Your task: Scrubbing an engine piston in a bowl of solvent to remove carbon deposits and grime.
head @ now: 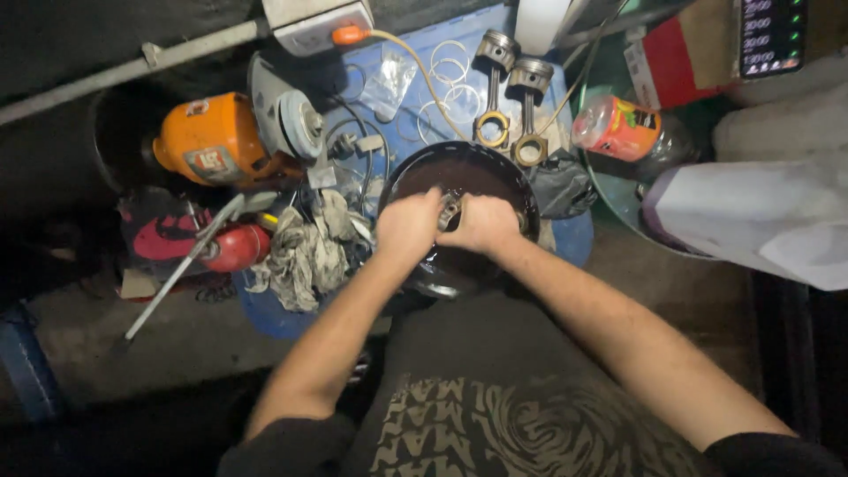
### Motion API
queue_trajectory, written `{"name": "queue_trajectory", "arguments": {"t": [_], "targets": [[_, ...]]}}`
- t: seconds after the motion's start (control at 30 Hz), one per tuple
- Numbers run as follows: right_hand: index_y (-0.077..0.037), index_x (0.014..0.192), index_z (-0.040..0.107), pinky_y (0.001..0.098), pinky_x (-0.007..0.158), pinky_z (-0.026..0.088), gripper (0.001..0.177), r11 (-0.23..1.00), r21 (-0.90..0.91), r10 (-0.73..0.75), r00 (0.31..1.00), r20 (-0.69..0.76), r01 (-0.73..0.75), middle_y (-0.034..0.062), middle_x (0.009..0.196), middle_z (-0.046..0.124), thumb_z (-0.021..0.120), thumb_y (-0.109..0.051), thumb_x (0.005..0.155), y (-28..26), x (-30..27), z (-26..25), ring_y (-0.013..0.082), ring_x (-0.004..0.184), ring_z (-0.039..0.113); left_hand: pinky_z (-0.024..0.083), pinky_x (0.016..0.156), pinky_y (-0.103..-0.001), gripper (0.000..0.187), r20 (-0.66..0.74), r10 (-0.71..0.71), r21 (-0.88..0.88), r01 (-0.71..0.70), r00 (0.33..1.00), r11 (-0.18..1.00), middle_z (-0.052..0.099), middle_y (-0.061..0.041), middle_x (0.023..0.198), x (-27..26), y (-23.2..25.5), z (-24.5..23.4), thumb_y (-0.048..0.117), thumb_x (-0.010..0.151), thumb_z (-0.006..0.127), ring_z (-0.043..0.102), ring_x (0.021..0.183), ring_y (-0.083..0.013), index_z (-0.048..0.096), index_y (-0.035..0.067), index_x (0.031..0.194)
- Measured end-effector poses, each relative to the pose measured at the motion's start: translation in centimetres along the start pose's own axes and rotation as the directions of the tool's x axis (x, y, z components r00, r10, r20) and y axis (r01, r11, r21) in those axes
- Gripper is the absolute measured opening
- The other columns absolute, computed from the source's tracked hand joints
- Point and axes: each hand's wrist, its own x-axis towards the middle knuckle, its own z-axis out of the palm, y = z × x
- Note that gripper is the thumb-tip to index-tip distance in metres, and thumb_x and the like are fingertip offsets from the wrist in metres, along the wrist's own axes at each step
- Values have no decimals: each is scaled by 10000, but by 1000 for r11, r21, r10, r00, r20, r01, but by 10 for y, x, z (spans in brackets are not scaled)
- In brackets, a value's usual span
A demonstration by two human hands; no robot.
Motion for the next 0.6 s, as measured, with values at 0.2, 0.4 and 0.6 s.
{"name": "queue_trajectory", "arguments": {"t": [0.2, 0.4, 0.6], "targets": [[-55, 1130, 701, 475, 896, 584, 962, 1000, -28, -7, 1000, 8, 7, 154, 985, 757, 639, -874, 629, 9, 7, 12, 334, 1037, 739, 601, 732, -540, 154, 56, 8, 16, -9, 998, 1000, 723, -137, 793, -18, 4, -15, 220, 990, 535, 757, 788, -395, 590, 82, 1030], [-57, 1087, 700, 485, 858, 588, 943, 998, -64, 15, 999, -49, -18, 155, 950, 756, 613, -874, 624, 15, 18, 34, 340, 1007, 743, 619, 667, -464, 156, -52, 50, 112, -44, 997, 993, 696, -71, 731, 34, 1, 47, 247, 897, 663, 757, 717, -319, 607, 120, 969], [-8, 1143, 692, 499, 922, 573, 948, 1000, 9, 3, 1000, 23, -3, 207, 1029, 749, 651, -829, 672, 6, 2, 5, 368, 1072, 724, 604, 745, -551, 281, 98, 3, 4, -3, 995, 1000, 713, -145, 805, -4, -2, 9, 274, 882, 728, 752, 799, -408, 589, 78, 1026]]}}
